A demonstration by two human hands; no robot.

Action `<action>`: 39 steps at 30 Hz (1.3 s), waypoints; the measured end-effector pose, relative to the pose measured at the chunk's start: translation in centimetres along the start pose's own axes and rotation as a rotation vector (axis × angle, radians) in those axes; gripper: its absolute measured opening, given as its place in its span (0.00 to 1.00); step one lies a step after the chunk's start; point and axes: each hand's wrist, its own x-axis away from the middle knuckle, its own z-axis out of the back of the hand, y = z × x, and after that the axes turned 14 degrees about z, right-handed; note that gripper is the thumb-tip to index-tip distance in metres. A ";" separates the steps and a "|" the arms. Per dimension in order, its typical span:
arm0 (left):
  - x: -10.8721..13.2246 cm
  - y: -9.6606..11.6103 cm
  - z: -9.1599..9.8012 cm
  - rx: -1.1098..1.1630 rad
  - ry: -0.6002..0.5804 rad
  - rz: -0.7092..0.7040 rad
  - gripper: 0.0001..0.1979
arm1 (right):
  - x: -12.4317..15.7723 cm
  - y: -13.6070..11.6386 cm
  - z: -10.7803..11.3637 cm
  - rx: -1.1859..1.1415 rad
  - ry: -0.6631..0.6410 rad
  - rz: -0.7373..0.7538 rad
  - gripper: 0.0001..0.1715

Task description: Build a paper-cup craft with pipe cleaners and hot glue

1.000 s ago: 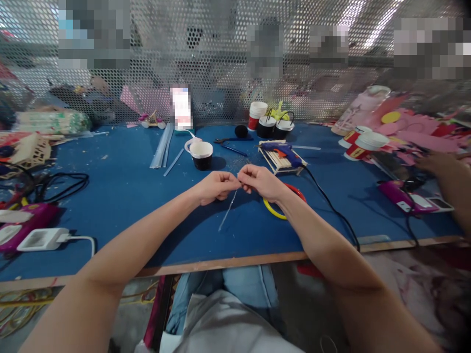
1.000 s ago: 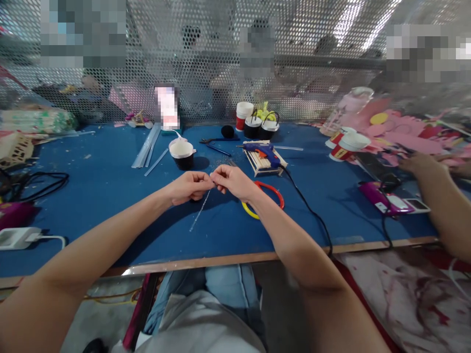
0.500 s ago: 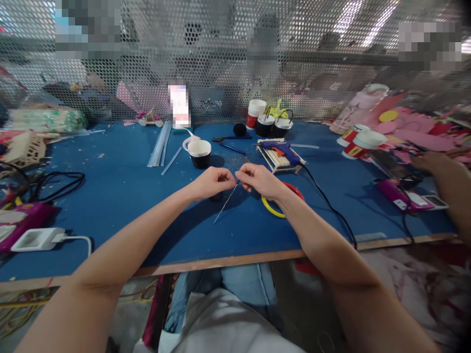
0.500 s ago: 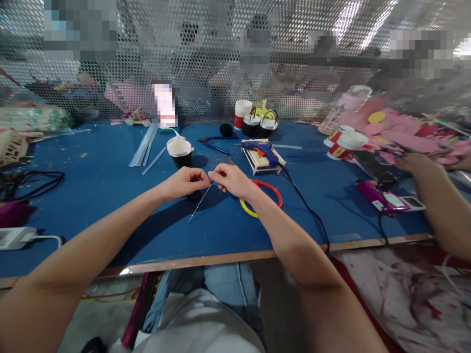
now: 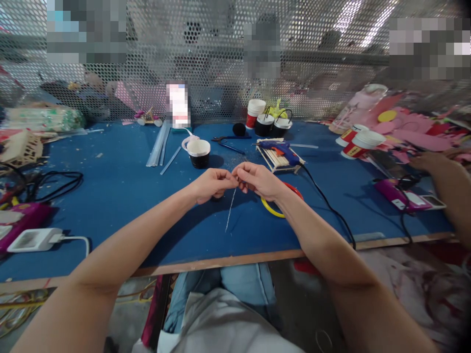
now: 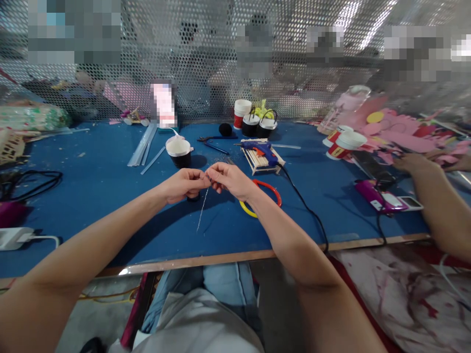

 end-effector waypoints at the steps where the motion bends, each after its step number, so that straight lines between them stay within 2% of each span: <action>1: 0.0 0.0 0.0 0.035 -0.028 0.014 0.11 | 0.0 -0.1 0.0 -0.013 0.001 -0.010 0.15; 3: 0.1 0.1 0.0 0.061 -0.044 0.022 0.12 | 0.0 -0.1 0.0 0.013 0.019 -0.025 0.15; 7: 0.1 0.2 0.0 0.026 0.015 -0.011 0.13 | 0.0 -0.1 0.0 0.095 0.054 -0.020 0.17; 15: -0.3 -0.2 0.1 -0.047 0.046 -0.036 0.12 | -0.2 0.6 -0.3 0.132 0.101 -0.019 0.19; 19: -0.2 -0.2 0.0 -0.003 -0.003 -0.012 0.12 | -0.2 0.7 -0.3 0.105 0.100 -0.039 0.19; 25: 0.0 -0.1 0.1 0.084 -0.105 0.048 0.13 | -0.1 0.1 0.2 -0.028 0.017 -0.046 0.16; 33: -0.6 -0.5 0.3 -0.120 0.064 -0.065 0.14 | -0.2 0.4 0.2 0.243 0.031 0.008 0.18; 39: -0.5 -0.6 -0.1 -0.101 0.060 -0.056 0.14 | -0.2 1.2 -0.2 0.287 0.109 0.006 0.20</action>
